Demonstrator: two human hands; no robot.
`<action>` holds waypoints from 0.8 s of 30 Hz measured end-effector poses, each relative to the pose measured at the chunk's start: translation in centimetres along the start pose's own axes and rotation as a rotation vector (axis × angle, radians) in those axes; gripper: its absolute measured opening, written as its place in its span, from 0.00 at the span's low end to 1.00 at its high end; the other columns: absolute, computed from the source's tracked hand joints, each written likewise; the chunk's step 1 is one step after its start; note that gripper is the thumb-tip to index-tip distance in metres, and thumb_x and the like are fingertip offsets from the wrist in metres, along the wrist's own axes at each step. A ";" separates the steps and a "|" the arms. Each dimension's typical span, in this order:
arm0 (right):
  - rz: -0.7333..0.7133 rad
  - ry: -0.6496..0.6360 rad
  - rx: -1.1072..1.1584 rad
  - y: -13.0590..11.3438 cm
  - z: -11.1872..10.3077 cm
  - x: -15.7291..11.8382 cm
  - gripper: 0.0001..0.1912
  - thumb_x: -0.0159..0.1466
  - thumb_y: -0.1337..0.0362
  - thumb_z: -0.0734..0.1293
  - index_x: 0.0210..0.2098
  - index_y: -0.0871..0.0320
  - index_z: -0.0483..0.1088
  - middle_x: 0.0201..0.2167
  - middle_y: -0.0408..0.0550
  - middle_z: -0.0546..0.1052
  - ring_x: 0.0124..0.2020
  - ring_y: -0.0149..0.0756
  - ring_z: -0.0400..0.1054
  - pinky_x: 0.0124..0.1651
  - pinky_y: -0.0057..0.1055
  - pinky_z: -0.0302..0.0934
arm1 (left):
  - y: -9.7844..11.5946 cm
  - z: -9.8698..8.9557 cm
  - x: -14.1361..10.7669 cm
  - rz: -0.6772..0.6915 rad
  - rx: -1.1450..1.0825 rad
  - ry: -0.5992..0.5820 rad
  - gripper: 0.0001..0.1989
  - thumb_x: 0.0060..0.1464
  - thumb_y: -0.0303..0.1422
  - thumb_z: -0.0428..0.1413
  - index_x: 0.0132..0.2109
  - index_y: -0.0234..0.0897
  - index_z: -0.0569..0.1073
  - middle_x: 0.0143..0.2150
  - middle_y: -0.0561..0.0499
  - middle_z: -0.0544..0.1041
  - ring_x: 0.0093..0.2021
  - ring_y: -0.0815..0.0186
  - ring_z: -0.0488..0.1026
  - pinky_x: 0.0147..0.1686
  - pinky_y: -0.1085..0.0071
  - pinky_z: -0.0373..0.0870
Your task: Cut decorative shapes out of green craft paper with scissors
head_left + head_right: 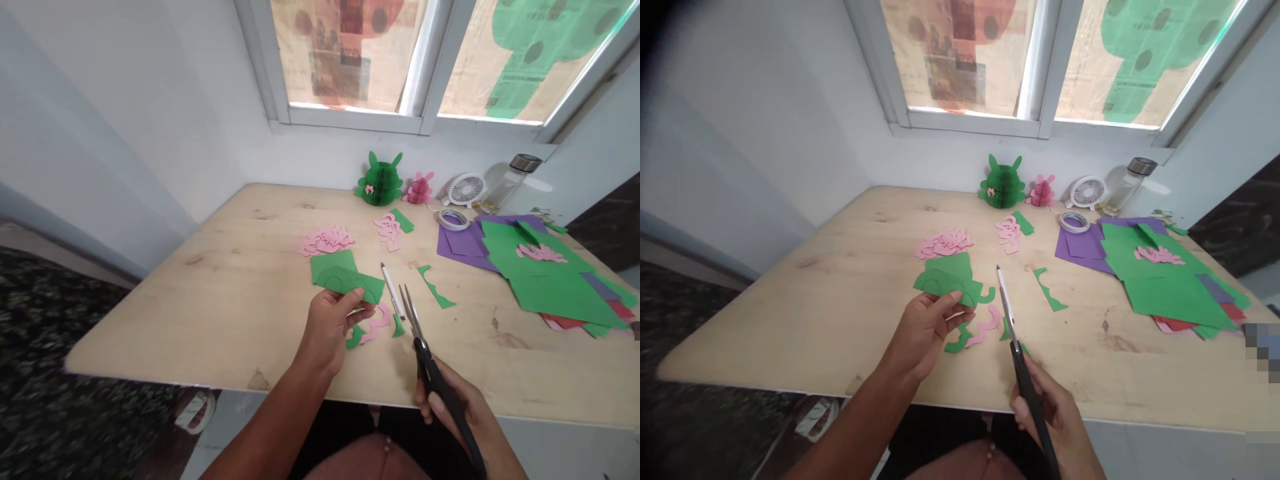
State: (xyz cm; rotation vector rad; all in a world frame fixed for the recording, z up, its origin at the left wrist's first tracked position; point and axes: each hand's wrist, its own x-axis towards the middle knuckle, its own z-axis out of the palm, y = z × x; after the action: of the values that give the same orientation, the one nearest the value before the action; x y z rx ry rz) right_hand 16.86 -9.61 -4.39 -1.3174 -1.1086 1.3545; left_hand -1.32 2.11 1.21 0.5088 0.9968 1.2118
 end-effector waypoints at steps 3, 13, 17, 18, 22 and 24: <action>0.012 -0.007 0.027 0.5 -0.2 0.4 0.25 0.59 0.53 0.69 0.55 0.51 0.69 0.29 0.47 0.71 0.25 0.35 0.63 0.27 0.29 0.59 | -0.1 -0.5 0.0 -0.001 0.017 0.015 0.11 0.36 0.31 0.65 0.29 0.32 0.74 0.23 0.51 0.75 0.24 0.68 0.72 0.31 0.68 0.72; -0.015 0.124 -0.169 -1.7 1.0 2.1 0.27 0.55 0.53 0.71 0.54 0.51 0.72 0.27 0.45 0.73 0.27 0.39 0.67 0.33 0.32 0.66 | 0.2 -2.1 -0.3 -0.068 0.033 -0.015 0.09 0.38 0.33 0.64 0.26 0.32 0.73 0.21 0.50 0.74 0.21 0.70 0.69 0.26 0.72 0.68; 0.012 0.117 -0.217 -1.6 0.8 2.8 0.29 0.53 0.54 0.73 0.54 0.50 0.72 0.35 0.47 0.78 0.38 0.45 0.72 0.44 0.35 0.67 | 0.1 -3.0 -0.2 -0.104 0.021 -0.038 0.09 0.40 0.33 0.64 0.26 0.32 0.73 0.20 0.51 0.74 0.20 0.70 0.69 0.26 0.72 0.68; 0.026 0.124 -0.215 -1.5 0.7 3.0 0.29 0.53 0.54 0.73 0.54 0.50 0.72 0.37 0.48 0.78 0.40 0.46 0.72 0.44 0.35 0.67 | 0.0 -3.2 -0.1 -0.112 0.013 -0.044 0.08 0.40 0.32 0.64 0.26 0.32 0.73 0.20 0.51 0.74 0.20 0.70 0.69 0.26 0.71 0.68; 0.041 0.149 -0.180 -1.2 1.1 3.6 0.29 0.54 0.54 0.72 0.55 0.50 0.71 0.35 0.47 0.78 0.38 0.46 0.71 0.35 0.30 0.67 | 0.2 -3.7 0.3 -0.134 0.009 -0.075 0.09 0.40 0.33 0.64 0.24 0.32 0.73 0.20 0.50 0.74 0.21 0.69 0.69 0.26 0.71 0.68; 0.039 0.152 -0.163 -1.3 1.5 3.9 0.29 0.55 0.54 0.72 0.55 0.51 0.71 0.31 0.46 0.76 0.32 0.43 0.70 0.31 0.29 0.66 | 0.2 -3.9 0.4 -0.146 0.012 -0.077 0.09 0.40 0.33 0.64 0.24 0.32 0.73 0.20 0.49 0.74 0.21 0.69 0.69 0.25 0.71 0.67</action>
State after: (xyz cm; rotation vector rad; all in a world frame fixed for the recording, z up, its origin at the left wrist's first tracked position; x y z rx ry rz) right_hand 15.34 -5.53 -3.81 -1.5402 -1.1122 1.1901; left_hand -4.76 1.89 -0.72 0.4798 0.9591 1.0495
